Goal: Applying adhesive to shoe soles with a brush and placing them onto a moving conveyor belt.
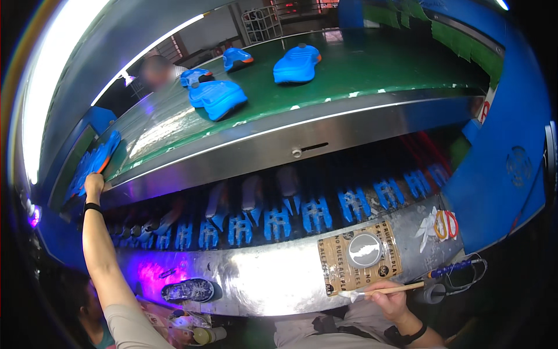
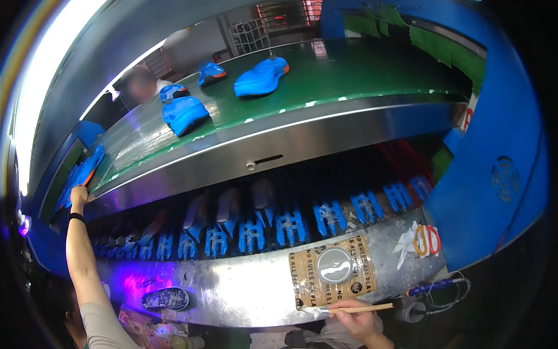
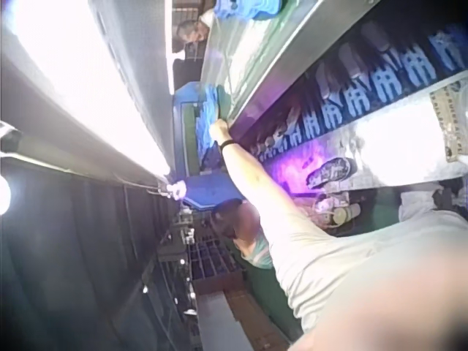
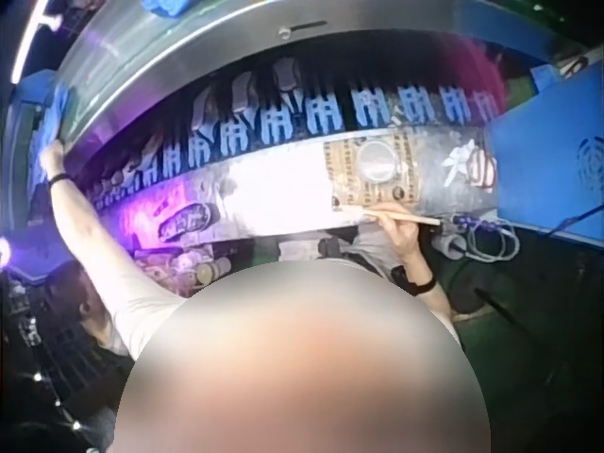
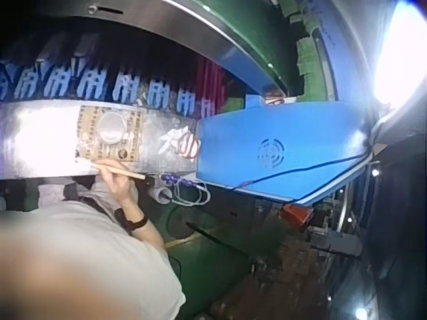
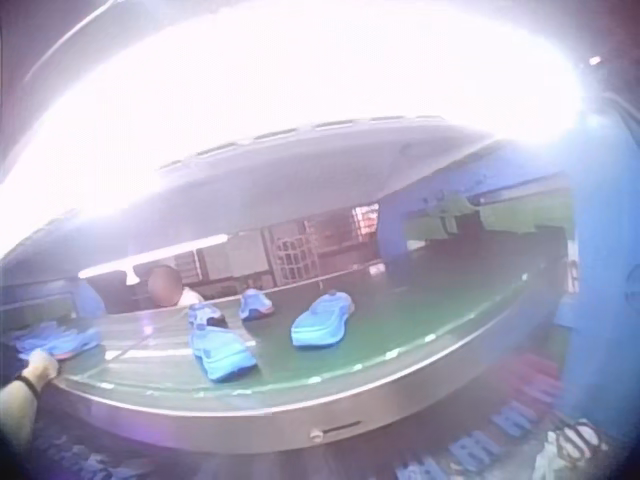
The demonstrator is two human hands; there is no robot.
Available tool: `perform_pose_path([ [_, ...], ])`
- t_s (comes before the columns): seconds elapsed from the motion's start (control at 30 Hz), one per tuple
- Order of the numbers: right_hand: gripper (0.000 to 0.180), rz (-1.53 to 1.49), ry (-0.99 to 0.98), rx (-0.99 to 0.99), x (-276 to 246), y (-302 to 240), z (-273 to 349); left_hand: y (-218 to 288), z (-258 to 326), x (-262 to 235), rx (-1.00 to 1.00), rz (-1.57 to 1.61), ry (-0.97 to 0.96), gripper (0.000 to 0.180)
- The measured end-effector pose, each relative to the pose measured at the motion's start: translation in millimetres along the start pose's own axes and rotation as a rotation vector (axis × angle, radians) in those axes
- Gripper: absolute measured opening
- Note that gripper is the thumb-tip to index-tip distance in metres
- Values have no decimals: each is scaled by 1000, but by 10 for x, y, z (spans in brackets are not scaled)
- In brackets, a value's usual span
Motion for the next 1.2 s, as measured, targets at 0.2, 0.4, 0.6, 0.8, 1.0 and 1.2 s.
perform_pose_path([
  [0.2,19,21,-12,-3,-9,-146,-18,425,551,-482,168,-60,234,19],
  [0.4,20,80,-6,-89,-79,-268,4,976,1055,-978,506,-200,367,23],
  [0.6,17,145,127,-84,-218,-338,-144,1038,1206,-1402,251,73,184,57],
  [0.8,14,578,152,-160,-312,-522,-451,445,1022,-662,-251,889,-432,40],
  [1.0,14,681,78,-36,-317,-544,-713,-169,513,-388,-380,1027,-256,40],
  [1.2,16,804,67,-66,-257,-556,-818,-336,71,-84,-355,958,-265,35],
])
Point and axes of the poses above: each hand's wrist, its own z-axis away from the middle knuckle, its own x-axis out of the palm, y = z × x, the point moved 2 cm from there along -z, towards the middle knuckle, and after that the axes turned 6 degrees about -y, right-handed, at the moved point
